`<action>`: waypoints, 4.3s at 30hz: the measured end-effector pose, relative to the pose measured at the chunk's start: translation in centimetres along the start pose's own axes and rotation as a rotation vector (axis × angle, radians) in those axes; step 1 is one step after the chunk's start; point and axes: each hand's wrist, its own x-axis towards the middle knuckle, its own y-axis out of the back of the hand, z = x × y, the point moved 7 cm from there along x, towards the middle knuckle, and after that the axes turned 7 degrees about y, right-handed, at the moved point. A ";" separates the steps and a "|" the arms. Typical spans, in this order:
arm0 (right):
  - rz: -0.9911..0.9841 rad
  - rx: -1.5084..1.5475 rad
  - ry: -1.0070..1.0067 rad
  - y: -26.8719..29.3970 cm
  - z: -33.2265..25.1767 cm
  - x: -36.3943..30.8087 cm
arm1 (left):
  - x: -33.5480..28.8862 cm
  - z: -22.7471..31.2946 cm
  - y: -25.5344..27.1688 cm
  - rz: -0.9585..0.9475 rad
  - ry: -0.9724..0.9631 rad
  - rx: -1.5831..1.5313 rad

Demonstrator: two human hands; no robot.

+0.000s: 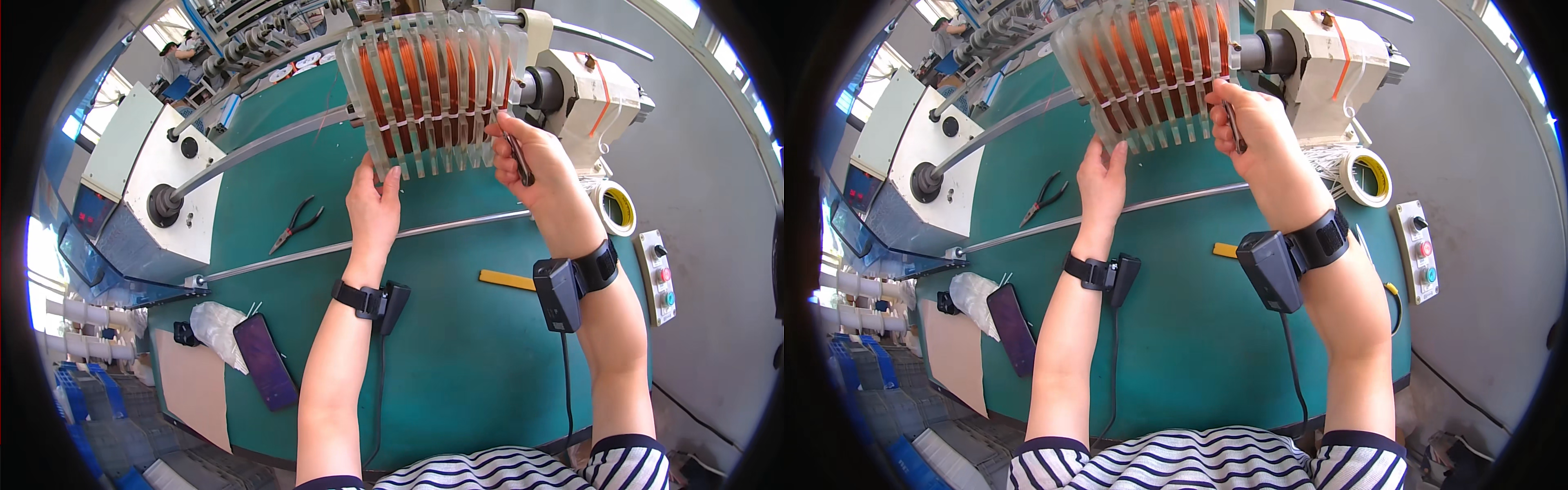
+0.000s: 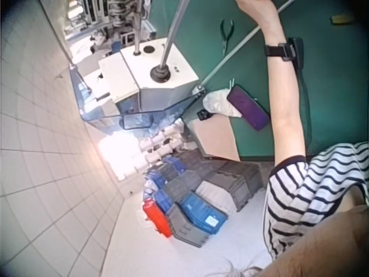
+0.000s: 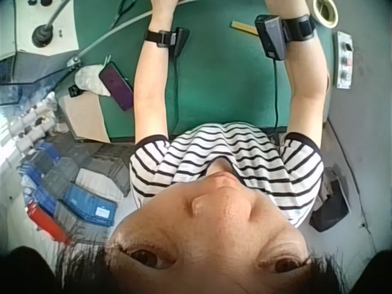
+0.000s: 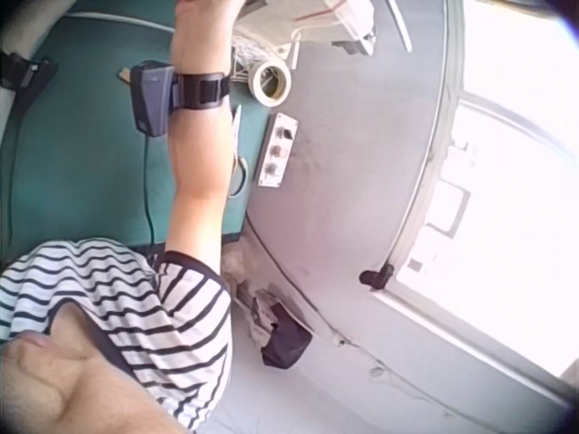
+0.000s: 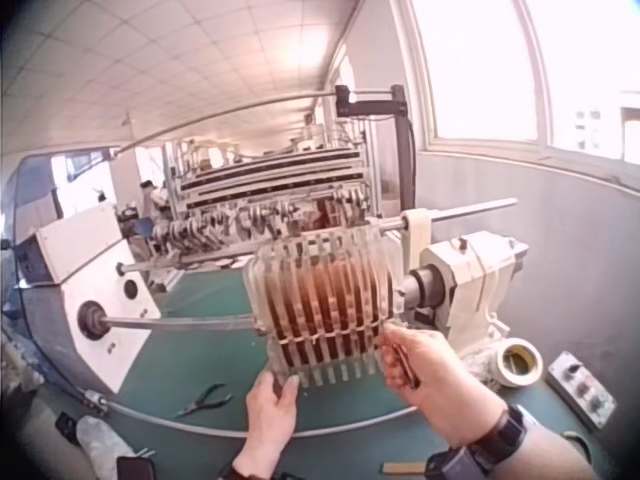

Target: Winding copper wire onto plastic separators on a metal rod as part of a coil assembly process.

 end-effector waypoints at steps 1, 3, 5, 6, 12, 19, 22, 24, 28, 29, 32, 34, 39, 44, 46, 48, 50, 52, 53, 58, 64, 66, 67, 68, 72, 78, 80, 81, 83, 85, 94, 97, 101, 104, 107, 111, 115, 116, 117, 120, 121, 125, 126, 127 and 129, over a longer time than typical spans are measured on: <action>-0.004 0.001 -0.003 -0.1 0.3 -0.2 | -0.1 -0.1 0.2 0.008 0.003 0.014; -0.005 -0.030 0.016 0.1 0.2 -0.7 | -0.1 0.0 0.1 0.014 0.006 0.020; -0.032 -0.011 -0.014 -0.4 0.4 -0.8 | -0.1 0.2 0.0 0.019 -0.006 0.043; -0.060 0.010 -0.044 -0.8 0.5 -1.0 | -0.1 0.2 0.0 0.019 -0.006 0.041; -0.051 -0.049 -0.043 -1.5 0.5 0.2 | -0.1 0.1 0.1 0.022 -0.021 0.029; -0.079 -0.094 -0.071 -2.9 0.9 -0.7 | -0.1 0.1 0.0 0.028 -0.025 0.040; -0.049 -0.123 -0.059 -3.0 1.0 -0.5 | -0.2 0.1 0.0 0.033 -0.024 0.037; -0.084 -0.104 -0.009 -2.9 0.9 -0.9 | -0.1 -0.1 0.0 0.038 -0.020 0.032; -0.123 -0.094 -0.087 -4.4 1.6 -1.5 | 0.0 -0.5 -0.1 0.049 -0.054 -0.018; -0.077 -0.093 -0.090 -4.6 1.6 -1.1 | 0.0 -0.4 -0.1 0.051 -0.062 -0.029; -0.049 -0.121 -0.078 -4.4 1.6 -0.7 | 0.0 -0.3 -0.2 0.039 -0.031 0.004; -0.071 -0.150 -0.064 -4.4 1.7 -0.8 | 0.0 -0.4 -0.2 0.049 -0.056 0.008; -0.101 -0.114 -0.101 -5.6 2.2 -1.6 | 0.0 -0.3 -0.2 0.062 -0.086 -0.003; -0.099 -0.109 -0.045 -5.8 2.7 -0.8 | 0.1 -0.5 -0.2 0.070 -0.081 -0.039; -0.117 -0.137 -0.025 -6.0 2.7 -1.4 | 0.1 -0.4 -0.1 0.079 -0.095 -0.024; -0.139 -0.109 -0.067 -6.8 3.2 -2.2 | -0.1 -0.4 -0.1 0.079 -0.105 -0.009; -0.116 -0.082 -0.075 -7.4 3.5 -1.7 | -0.1 -0.2 -0.1 0.069 -0.100 -0.048; -0.099 -0.053 -0.059 -7.5 3.6 -0.7 | 0.0 -0.2 -0.3 0.070 -0.096 -0.047; -0.104 -0.052 -0.061 -7.6 3.7 -0.8 | 0.0 -0.4 -0.2 0.073 -0.088 -0.039; -0.149 -0.077 -0.071 -8.1 4.2 -1.7 | -0.1 -0.6 -0.1 0.112 -0.157 -0.027; -0.067 -0.137 -0.100 -9.1 4.1 -1.3 | -0.2 -0.3 0.0 0.108 -0.135 -0.039; -0.116 -0.155 -0.068 -8.7 4.7 -2.0 | -0.4 -0.5 0.8 0.110 -0.134 -0.038; -0.154 -0.176 -0.031 -8.1 5.0 -2.7 | -0.6 -0.6 1.4 0.129 -0.109 -0.016; -0.148 -0.271 0.004 -7.1 5.5 -3.6 | -0.9 -0.4 2.0 0.146 -0.088 0.006; -0.122 -0.495 -0.098 -2.8 8.3 -6.7 | -1.9 1.4 5.5 0.186 -0.004 -0.034; -0.239 -0.879 0.209 -4.6 12.6 -7.4 | -0.5 5.9 7.2 0.320 -0.134 0.001; -0.248 -0.884 0.168 -5.4 12.3 -7.6 | 0.4 7.2 6.6 0.320 -0.070 -0.023; -0.252 -0.952 0.355 -5.6 11.1 -7.7 | 1.3 6.9 6.8 0.325 -0.076 -0.017; -0.220 -1.104 0.602 -4.6 7.4 -7.2 | 3.3 5.9 7.9 0.463 -0.100 0.311; -0.016 -1.365 1.003 -1.9 1.1 -6.0 | 4.9 6.6 8.7 0.433 -0.180 0.699; -0.100 -2.176 1.298 -3.1 -8.7 1.5 | 10.2 5.1 5.0 0.099 -0.451 0.972; -0.291 -2.081 1.204 -4.1 -8.8 3.3 | 10.5 5.2 4.9 0.155 -0.409 1.016; -0.401 -1.909 1.487 -3.5 -9.6 2.4 | 10.2 5.4 4.5 0.168 -0.404 1.015; -0.322 -2.015 1.409 -1.6 -9.5 1.4 | 9.5 6.2 4.0 0.139 -0.456 1.033; -0.263 -1.920 1.446 -0.2 -10.1 -1.7 | 7.0 8.9 4.8 0.072 -0.484 1.072; -0.333 -1.446 0.906 1.1 -8.8 -6.6 | 2.1 9.7 7.3 -0.082 -0.458 1.080; -0.610 -1.197 0.441 2.2 -4.1 -13.4 | -5.3 8.0 10.3 -0.341 -0.304 1.139; -0.627 -1.137 0.353 2.4 -2.8 -15.8 | -7.1 7.3 10.7 -0.412 -0.278 1.169; -0.631 -1.078 0.268 3.0 -1.7 -17.9 | -8.6 6.6 10.6 -0.486 -0.264 1.194; -0.620 -1.046 -0.030 6.1 1.9 -22.9 | -13.6 5.4 10.7 -0.667 -0.258 1.161; -0.600 -1.022 -0.079 6.6 2.6 -23.9 | -15.3 4.9 10.6 -0.637 -0.339 1.059; -0.467 -0.756 -0.176 9.4 2.0 -25.4 | -18.3 5.5 9.1 -0.638 -0.303 1.000; -0.482 -0.692 -0.183 10.3 1.6 -25.3 | -19.1 6.0 9.1 -0.625 -0.286 0.945; -0.498 -0.730 -0.183 10.6 1.1 -25.2 | -20.0 6.2 9.0 -0.639 -0.260 0.928; -0.497 -0.766 -0.167 12.1 0.3 -25.6 | -21.9 6.8 9.3 -0.645 -0.231 0.850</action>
